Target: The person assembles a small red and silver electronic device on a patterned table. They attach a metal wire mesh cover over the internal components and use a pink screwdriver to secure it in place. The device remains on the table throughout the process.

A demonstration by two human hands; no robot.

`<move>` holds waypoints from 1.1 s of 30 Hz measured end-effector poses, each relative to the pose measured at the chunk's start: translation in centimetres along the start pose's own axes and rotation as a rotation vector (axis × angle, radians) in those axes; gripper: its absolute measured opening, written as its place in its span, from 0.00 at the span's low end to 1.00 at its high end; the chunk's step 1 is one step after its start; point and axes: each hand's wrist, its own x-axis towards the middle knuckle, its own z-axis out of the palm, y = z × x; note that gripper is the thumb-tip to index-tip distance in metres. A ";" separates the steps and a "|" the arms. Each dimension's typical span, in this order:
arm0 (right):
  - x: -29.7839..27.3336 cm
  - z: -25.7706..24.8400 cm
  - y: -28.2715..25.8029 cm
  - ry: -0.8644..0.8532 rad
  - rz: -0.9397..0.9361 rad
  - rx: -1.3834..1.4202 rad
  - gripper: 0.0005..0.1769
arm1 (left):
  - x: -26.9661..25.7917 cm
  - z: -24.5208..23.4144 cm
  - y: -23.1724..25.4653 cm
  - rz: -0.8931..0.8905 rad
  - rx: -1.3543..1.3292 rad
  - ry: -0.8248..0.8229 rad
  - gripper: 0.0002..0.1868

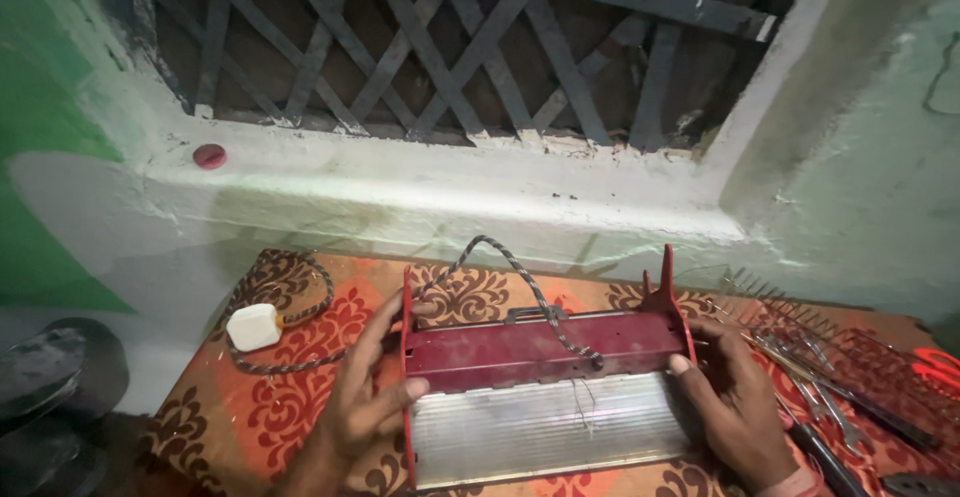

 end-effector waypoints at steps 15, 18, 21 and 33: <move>-0.1 0.0 -1.8 0.022 -0.051 -0.091 0.22 | -0.2 0.2 2.7 -0.147 0.006 -0.123 0.64; -0.2 -0.1 -1.4 0.023 -0.013 -0.094 0.22 | -0.3 0.5 2.9 -0.227 -0.181 -0.067 0.61; -0.2 -0.1 -1.0 0.030 -0.021 -0.025 0.24 | 0.0 0.9 3.2 -0.181 -0.180 -0.049 0.59; 0.5 -2.9 -3.9 -0.141 -0.021 0.145 0.36 | 1.2 -0.8 3.8 -0.371 -0.107 0.148 0.53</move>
